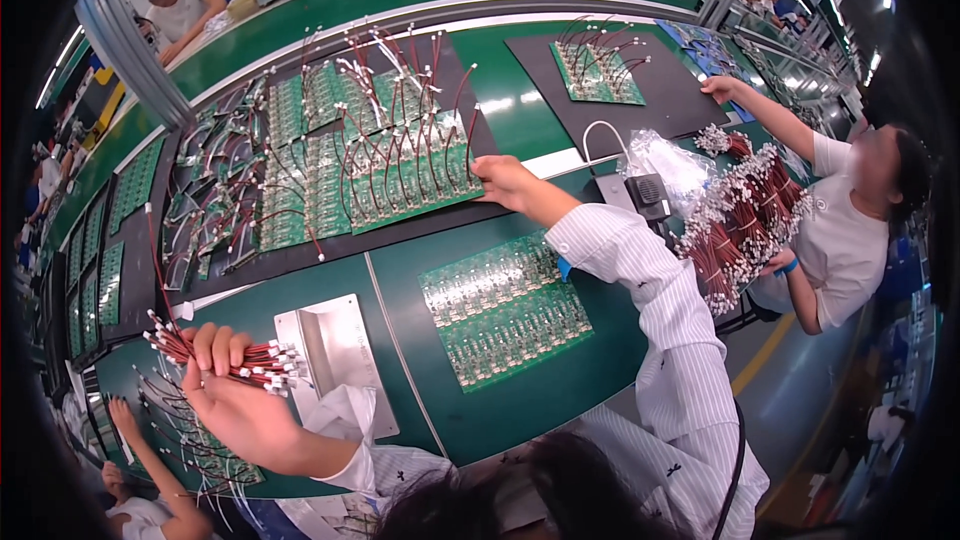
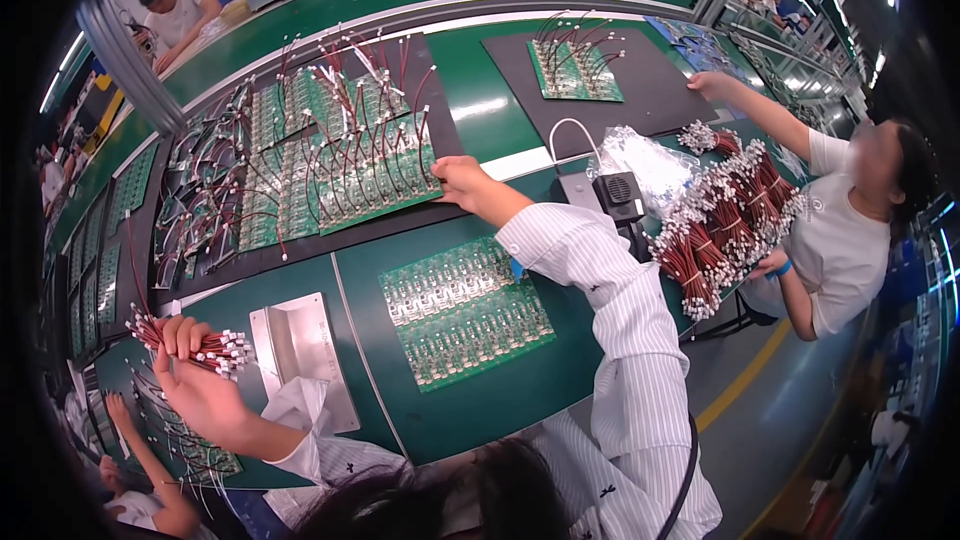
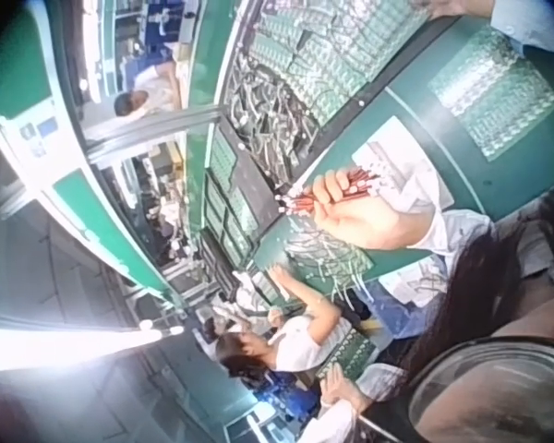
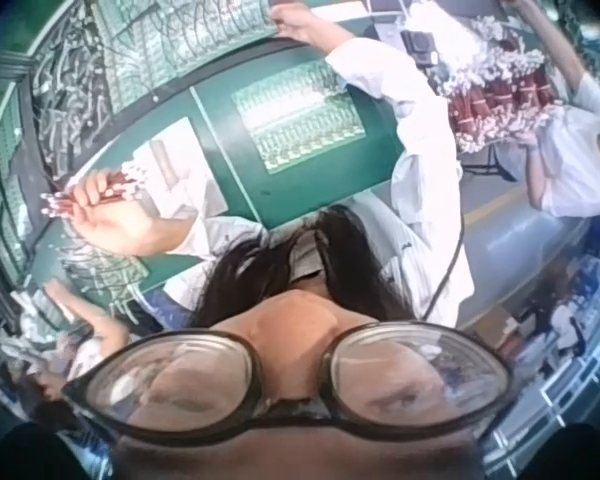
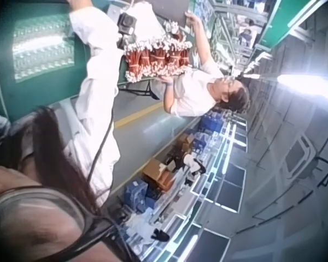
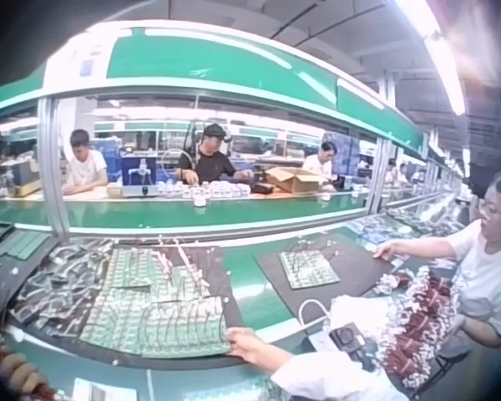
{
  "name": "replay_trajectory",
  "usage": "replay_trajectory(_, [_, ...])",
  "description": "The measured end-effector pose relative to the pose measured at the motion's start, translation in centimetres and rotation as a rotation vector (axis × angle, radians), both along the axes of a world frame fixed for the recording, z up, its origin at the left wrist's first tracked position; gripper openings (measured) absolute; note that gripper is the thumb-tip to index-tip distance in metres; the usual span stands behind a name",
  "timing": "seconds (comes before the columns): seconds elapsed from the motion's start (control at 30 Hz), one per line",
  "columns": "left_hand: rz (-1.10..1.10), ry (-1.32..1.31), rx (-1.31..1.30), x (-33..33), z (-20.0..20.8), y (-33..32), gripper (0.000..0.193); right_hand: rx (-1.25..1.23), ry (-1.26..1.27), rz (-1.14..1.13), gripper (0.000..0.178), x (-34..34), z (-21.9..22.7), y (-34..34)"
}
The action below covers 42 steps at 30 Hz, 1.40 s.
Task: The person inserts wire connectors into a circuit board by hand, moves the assembled board aside, and places a new circuit board in front of them to insert more wire connectors.
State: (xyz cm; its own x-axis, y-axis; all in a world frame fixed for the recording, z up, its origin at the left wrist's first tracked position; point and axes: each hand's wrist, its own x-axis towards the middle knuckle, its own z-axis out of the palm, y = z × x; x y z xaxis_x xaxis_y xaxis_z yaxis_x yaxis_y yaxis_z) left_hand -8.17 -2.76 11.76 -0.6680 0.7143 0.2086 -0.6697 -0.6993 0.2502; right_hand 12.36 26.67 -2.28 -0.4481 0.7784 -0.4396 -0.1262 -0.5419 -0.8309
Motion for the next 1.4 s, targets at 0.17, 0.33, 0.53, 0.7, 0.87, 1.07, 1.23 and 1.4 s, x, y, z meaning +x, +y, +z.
replay_trajectory(0.17, [-0.010, 0.005, 0.018, 0.0, 0.0, -0.1, 0.016, 0.070, 0.031, -0.062, 0.011, 1.1, 0.2, 0.2])
replay_trajectory(0.33, [-0.007, 0.027, 0.017, -0.4, -0.4, -0.1, 0.015, 0.143, 0.161, -0.185, 0.010, 5.1, 1.8, 1.9])
replay_trajectory(0.53, [-0.011, 0.019, -0.002, 0.0, -0.1, 0.1, 0.013, 0.219, 0.203, -0.420, 0.014, 12.5, 3.6, 5.1])
replay_trajectory(0.7, [-0.028, 0.022, 0.030, -0.4, -0.6, 0.1, 0.012, 0.233, 0.325, -0.564, 0.018, 20.7, 4.8, 6.9])
replay_trajectory(0.87, [-0.029, 0.032, 0.024, -0.4, -0.5, 0.2, 0.013, 0.157, 0.295, -0.726, 0.030, 25.3, 4.2, 6.9])
replay_trajectory(1.07, [-0.014, 0.054, -0.019, 0.2, -0.4, 0.5, 0.011, 0.077, 0.281, -0.790, 0.030, 27.1, 2.1, 7.4])
replay_trajectory(1.23, [-0.036, 0.057, -0.026, 0.5, -0.4, 0.7, 0.011, 0.021, 0.281, -0.848, 0.031, 27.1, 1.5, 9.0])
replay_trajectory(1.4, [-0.049, 0.062, -0.037, 0.9, -0.3, 1.3, 0.011, 0.016, 0.286, -0.857, 0.031, 29.0, -0.8, 12.7])
